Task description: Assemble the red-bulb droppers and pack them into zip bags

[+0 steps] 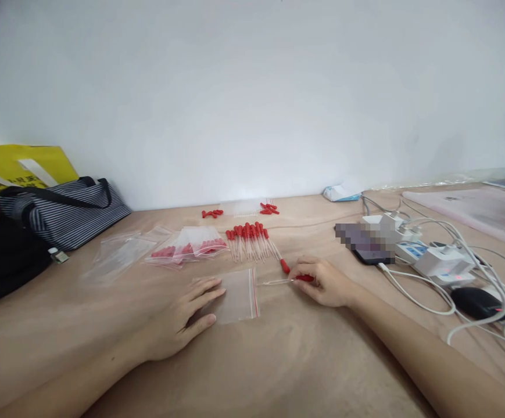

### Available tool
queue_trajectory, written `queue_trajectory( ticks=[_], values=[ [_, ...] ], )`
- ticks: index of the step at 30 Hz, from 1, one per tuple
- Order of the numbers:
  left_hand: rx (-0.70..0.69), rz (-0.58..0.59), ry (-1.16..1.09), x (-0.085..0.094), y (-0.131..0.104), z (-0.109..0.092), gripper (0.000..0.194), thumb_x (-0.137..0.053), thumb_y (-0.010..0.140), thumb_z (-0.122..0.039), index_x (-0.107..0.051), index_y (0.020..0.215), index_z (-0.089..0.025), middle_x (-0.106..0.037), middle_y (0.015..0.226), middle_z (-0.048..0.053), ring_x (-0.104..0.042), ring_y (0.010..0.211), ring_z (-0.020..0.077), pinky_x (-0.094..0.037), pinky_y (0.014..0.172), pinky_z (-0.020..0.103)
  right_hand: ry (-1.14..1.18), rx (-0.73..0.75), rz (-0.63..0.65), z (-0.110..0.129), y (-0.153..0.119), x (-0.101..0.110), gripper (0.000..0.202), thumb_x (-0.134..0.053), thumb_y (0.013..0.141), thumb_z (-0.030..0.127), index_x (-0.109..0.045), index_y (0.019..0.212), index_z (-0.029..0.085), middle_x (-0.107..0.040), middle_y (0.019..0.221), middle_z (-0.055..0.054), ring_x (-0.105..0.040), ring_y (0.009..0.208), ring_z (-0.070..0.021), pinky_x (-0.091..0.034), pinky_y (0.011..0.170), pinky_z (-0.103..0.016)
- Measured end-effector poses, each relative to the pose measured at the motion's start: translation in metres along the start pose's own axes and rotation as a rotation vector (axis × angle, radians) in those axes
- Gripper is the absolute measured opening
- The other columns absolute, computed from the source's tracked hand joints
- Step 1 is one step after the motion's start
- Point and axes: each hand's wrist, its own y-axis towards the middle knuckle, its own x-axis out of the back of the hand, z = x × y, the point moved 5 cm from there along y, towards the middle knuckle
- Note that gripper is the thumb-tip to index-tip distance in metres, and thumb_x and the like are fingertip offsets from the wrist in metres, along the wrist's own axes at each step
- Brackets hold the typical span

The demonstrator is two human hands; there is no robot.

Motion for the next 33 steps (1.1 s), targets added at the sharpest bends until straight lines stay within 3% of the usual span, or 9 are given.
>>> queue_trajectory(
  ticks=[8, 14, 19, 25, 28, 33],
  values=[
    [0.053, 0.041, -0.016, 0.006, 0.004, -0.005, 0.042, -0.043, 0.082, -0.039, -0.042, 0.122, -0.029, -0.038, 0.132, 0.005, -0.033, 0.121, 0.0241, -0.023, 0.101, 0.047, -0.110, 0.074, 0.049, 0.003, 0.006, -0.011, 0.021, -0.043, 0.081, 0.022, -0.062, 0.091, 0.021, -0.059, 0.085, -0.006, -0.053, 0.078, -0.0154, -0.041, 0.070, -0.028],
    [0.074, 0.065, -0.051, 0.011, 0.006, -0.007, 0.043, -0.044, 0.081, -0.040, -0.043, 0.122, -0.029, -0.039, 0.132, 0.004, -0.035, 0.120, 0.0236, -0.027, 0.100, 0.044, -0.101, 0.098, 0.050, 0.018, 0.016, -0.024, 0.023, -0.044, 0.082, 0.026, -0.062, 0.096, 0.022, -0.059, 0.086, -0.006, -0.054, 0.075, -0.0148, -0.041, 0.067, -0.027],
    [0.080, 0.053, -0.044, 0.008, 0.010, -0.006, 0.047, -0.048, 0.078, -0.042, -0.045, 0.121, -0.024, -0.040, 0.131, 0.007, -0.036, 0.119, 0.0242, -0.028, 0.099, 0.044, 0.077, 0.041, 0.032, 0.029, 0.032, -0.040, 0.015, -0.051, 0.077, 0.028, -0.062, 0.085, 0.020, -0.058, 0.074, -0.002, -0.052, 0.064, -0.0113, -0.041, 0.061, -0.023],
    [0.051, 0.022, -0.028, 0.010, 0.014, -0.015, 0.041, -0.048, 0.079, -0.038, -0.047, 0.118, -0.024, -0.044, 0.129, 0.006, -0.039, 0.118, 0.0232, -0.030, 0.097, 0.044, 0.524, -0.169, -0.033, 0.011, 0.040, -0.063, 0.019, -0.058, 0.071, 0.031, -0.055, 0.082, 0.017, -0.050, 0.061, 0.002, -0.045, 0.053, -0.0076, -0.037, 0.049, -0.020],
    [0.068, 0.042, -0.012, 0.011, 0.015, -0.017, 0.041, -0.046, 0.080, -0.037, -0.047, 0.119, -0.022, -0.043, 0.129, 0.006, -0.038, 0.118, 0.0220, -0.029, 0.098, 0.043, 0.688, -0.220, -0.067, 0.006, 0.040, -0.066, 0.026, -0.063, 0.067, 0.032, -0.052, 0.084, 0.016, -0.053, 0.069, 0.001, -0.043, 0.051, -0.0053, -0.037, 0.049, -0.019],
    [0.065, 0.042, -0.004, 0.010, 0.015, -0.016, 0.040, -0.046, 0.081, -0.036, -0.047, 0.119, -0.023, -0.043, 0.129, 0.005, -0.037, 0.119, 0.0222, -0.029, 0.098, 0.042, 0.759, -0.247, -0.101, 0.008, 0.040, -0.067, 0.034, -0.067, 0.062, 0.028, -0.048, 0.088, 0.018, -0.058, 0.080, -0.001, -0.049, 0.055, -0.0055, -0.039, 0.051, -0.019]
  ],
)
